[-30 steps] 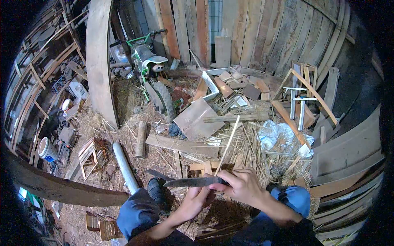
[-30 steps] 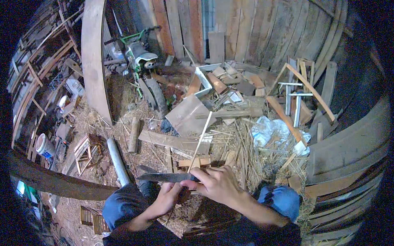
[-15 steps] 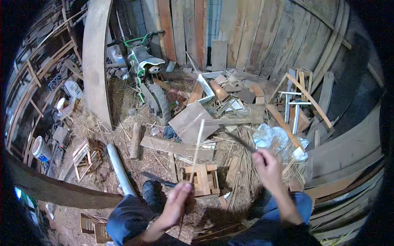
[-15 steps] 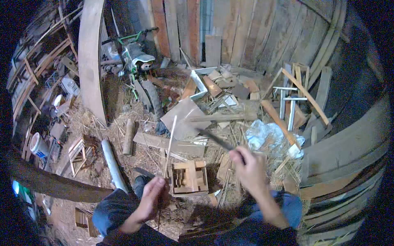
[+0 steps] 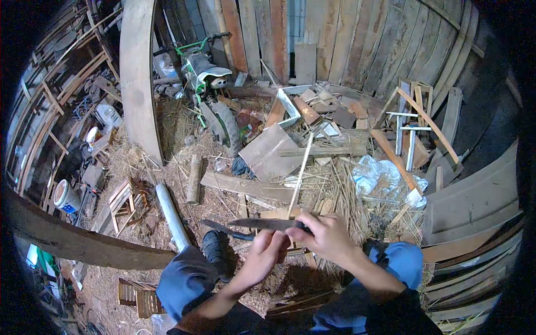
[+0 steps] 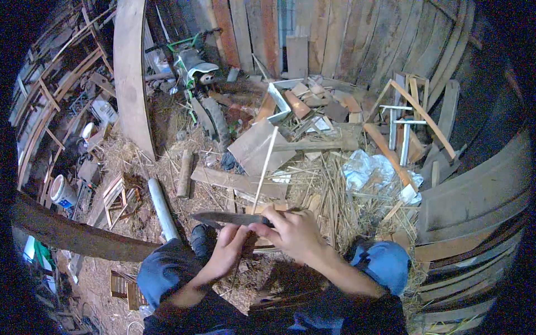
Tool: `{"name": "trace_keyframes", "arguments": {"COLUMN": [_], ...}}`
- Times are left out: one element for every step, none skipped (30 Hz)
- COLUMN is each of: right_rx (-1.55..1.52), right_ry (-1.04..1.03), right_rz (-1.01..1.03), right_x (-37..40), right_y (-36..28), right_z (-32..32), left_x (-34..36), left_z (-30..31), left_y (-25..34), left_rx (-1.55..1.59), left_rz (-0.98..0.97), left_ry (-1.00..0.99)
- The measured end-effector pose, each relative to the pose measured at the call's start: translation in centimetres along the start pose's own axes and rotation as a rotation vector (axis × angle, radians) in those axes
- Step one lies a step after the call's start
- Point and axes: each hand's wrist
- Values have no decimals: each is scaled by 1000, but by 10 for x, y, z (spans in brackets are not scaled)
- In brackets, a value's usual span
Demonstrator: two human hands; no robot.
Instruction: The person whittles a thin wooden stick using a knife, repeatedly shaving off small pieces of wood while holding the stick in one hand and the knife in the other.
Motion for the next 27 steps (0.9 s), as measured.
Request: {"name": "trace_keyframes", "arguments": {"right_rx": [-9, -16, -21, -19, -17, -14, -14, 5, 23, 22, 24, 26, 25, 31, 35, 35, 22, 10, 11, 4, -7, -12, 10, 36, 39, 37, 34], "right_ry": [-5, -11, -12, -14, -38, -61, -63, -58, -55, -56, -32, -8, -10, -5, 0, -1, -10, -19, -18, -10, -2, 2, 11, 17, 17, 39, 61], "right_rz": [38, 76, 83, 84, 77, 71, 71, 90, 107, 105, 104, 103, 102, 125, 149, 151, 169, 187, 188, 185, 181, 179, 166, 153, 147, 174, 205], "right_x": [0, 1, 3, 4, 5, 6, 7, 7, 8, 9, 10, 11, 11, 11, 11, 10, 9, 8, 7, 7, 8, 8, 9, 9, 9, 10, 10], "right_y": [1, 2, 1, 1, 2, 3, 3, 1, 1, 1, 1, 1, 2, 3, 4, 3, 0, -2, -1, -1, -2, -2, -2, 0, 3, 8, 11], "right_z": [-6, -9, -9, -8, -7, -6, -3, 1, 3, 2, 1, 0, -1, -2, -3, -1, 4, 7, 8, 9, 8, 7, 8, 10, 9, 6, 5], "left_x": [0, -1, -4, -4, -3, -3, 0, 4, 6, 7, 7, 7, 6, 5, 4, 4, 5, 5, 6, 8, 10, 11, 11, 10, 9, 9, 8], "left_z": [-1, -1, 1, 1, 2, 2, 2, 0, 0, 1, 3, 4, 7, 11, 12, 12, 10, 9, 7, 5, 4, 6, 7, 7, 7, 5, 4], "left_y": [-2, -4, -8, -9, -9, -7, -3, 3, 7, 6, 4, 2, -1, -4, -6, -5, -4, -3, 1, 5, 8, 7, 6, 5, 4, 3, 2], "left_rx": [-82, -163, -259, -257, -334, -411, -410, -311, -209, -208, -200, -192, -191, -224, -257, -257, -263, -269, -270, -236, -204, -208, -115, -18, -16, 42, 98], "left_rz": [-37, -74, -195, -197, -210, -224, -224, -49, 127, 129, 172, 215, 217, 177, 136, 136, -6, -149, -150, -81, -9, -4, 34, 70, 70, 68, 64], "left_ry": [-11, -23, -42, -41, -66, -91, -89, -125, -160, -160, -180, -200, -200, -242, -283, -281, -286, -291, -291, -276, -261, -263, -285, -307, -313, -296, -275]}}
Point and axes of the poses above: each hand's wrist, its own x-axis away from the middle knuckle, its own z-axis out of the back of the hand, y = z × x, and after that the axes turned 15 degrees about -y, right-handed
